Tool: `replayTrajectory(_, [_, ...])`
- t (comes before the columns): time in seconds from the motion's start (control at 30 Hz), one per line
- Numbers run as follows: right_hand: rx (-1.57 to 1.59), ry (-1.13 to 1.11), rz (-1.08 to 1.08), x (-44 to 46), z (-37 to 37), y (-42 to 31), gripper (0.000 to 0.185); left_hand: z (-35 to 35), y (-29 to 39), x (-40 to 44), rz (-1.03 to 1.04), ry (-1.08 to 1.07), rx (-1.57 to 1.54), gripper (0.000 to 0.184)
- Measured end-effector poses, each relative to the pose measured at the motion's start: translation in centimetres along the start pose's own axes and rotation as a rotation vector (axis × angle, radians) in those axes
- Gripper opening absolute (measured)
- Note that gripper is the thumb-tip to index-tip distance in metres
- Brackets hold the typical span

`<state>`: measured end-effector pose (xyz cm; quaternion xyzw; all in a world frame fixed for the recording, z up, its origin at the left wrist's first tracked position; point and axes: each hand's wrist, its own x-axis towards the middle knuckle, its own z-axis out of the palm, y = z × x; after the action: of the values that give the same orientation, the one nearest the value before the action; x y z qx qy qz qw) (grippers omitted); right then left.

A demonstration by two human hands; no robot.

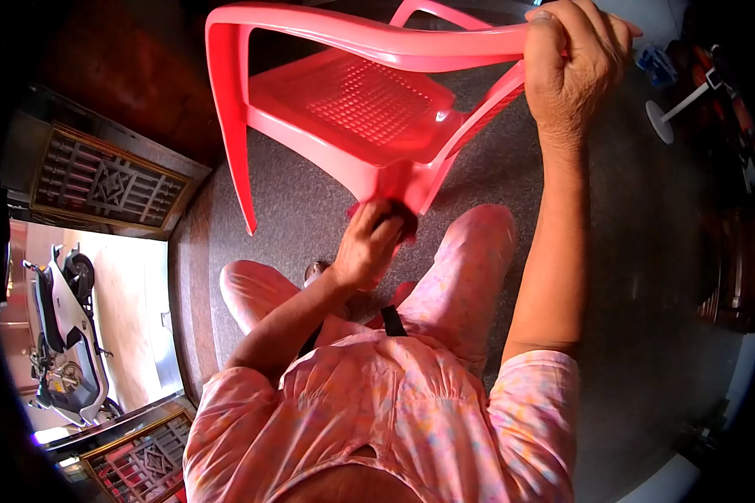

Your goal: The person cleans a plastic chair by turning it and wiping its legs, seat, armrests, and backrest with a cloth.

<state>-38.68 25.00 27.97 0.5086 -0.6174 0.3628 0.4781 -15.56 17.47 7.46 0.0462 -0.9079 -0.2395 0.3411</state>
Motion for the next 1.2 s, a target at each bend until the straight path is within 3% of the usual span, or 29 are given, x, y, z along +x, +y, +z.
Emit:
replayTrajectory(0.1, [0.017, 0.035, -0.015, 0.0, 0.1, -0.3, 0.018, 1.4, -0.2, 4.9, 0.057, 0.200, 0.117, 0.032])
replayTrajectory(0.23, [0.009, -0.012, -0.038, 0.0, -0.1, 0.7, 0.018, 7.8, -2.2, 4.0, -0.104, 0.085, 0.425, 0.037])
replayTrajectory(0.37, [0.018, 0.022, -0.028, -0.2, 0.2, 0.5, 0.018, 8.1, -2.5, 2.4, 0.023, 0.164, 0.475, 0.043])
replayTrajectory(0.4, [0.016, 0.038, -0.047, -0.2, 0.3, 0.4, 0.019, 7.7, -3.1, 1.9, 0.119, 0.010, 0.579, 0.038])
replayTrajectory(0.43, [0.013, 0.054, -0.062, -0.2, 0.4, 0.4, 0.019, 7.6, -3.1, 1.2, 0.118, 0.008, 0.582, 0.038])
replayTrajectory(0.5, [0.013, 0.036, -0.044, -0.3, 0.3, 0.6, 0.019, 7.1, -2.2, -0.7, -0.144, -0.106, 0.327, 0.026])
replayTrajectory(0.57, [0.009, 0.017, -0.027, -0.3, 0.3, 0.9, 0.019, 7.0, -2.3, -3.8, -0.042, -0.066, 0.420, 0.014])
replayTrajectory(0.63, [0.022, 0.010, -0.016, -0.1, 0.5, 1.3, 0.019, 8.9, -3.3, -9.7, -0.124, -0.235, 0.521, 0.008])
replayTrajectory(0.7, [0.008, 0.002, -0.008, 0.0, 0.4, 0.9, 0.019, 11.0, -4.6, -15.6, -0.330, -0.397, 0.517, 0.012])
replayTrajectory(0.77, [-0.003, 0.003, -0.006, 0.0, 0.5, 0.7, 0.019, 10.9, -5.6, -18.1, -0.574, -0.819, 0.413, 0.014])
replayTrajectory(0.87, [-0.037, 0.001, 0.028, -0.1, 0.4, 0.3, 0.019, 8.9, -6.1, -17.3, -0.663, -0.918, 0.154, 0.018])
replayTrajectory(0.9, [-0.033, 0.007, 0.025, -0.1, 0.3, 0.5, 0.019, 8.3, -5.8, -16.5, -0.665, -0.912, 0.158, 0.018])
replayTrajectory(0.97, [-0.017, -0.011, -0.003, 0.1, 0.1, 0.8, 0.018, 5.9, -4.8, -12.9, -0.605, -0.469, -0.168, 0.017])
replayTrajectory(1.0, [-0.017, -0.015, 0.026, 0.1, 0.1, 0.6, 0.018, 2.8, -3.1, -9.3, -0.635, -0.435, -0.346, 0.025])
replayTrajectory(1.03, [-0.014, -0.006, 0.026, -0.1, 0.4, 0.9, 0.018, 0.2, -1.9, -6.3, -0.650, -0.428, -0.314, 0.026])
replayTrajectory(1.1, [0.013, 0.086, -0.047, -0.5, 1.1, 2.0, 0.015, -3.4, -0.8, -2.4, -1.054, -0.309, -0.598, 0.024])
replayTrajectory(1.17, [0.041, 0.103, -0.036, -0.4, 1.1, 1.6, 0.014, -6.7, -0.9, 0.6, -0.797, -0.092, -0.597, 0.021])
replayTrajectory(1.2, [0.065, 0.111, -0.023, -0.3, 1.1, 1.4, 0.014, -8.2, -0.7, 2.2, -0.803, 0.038, -0.621, 0.021])
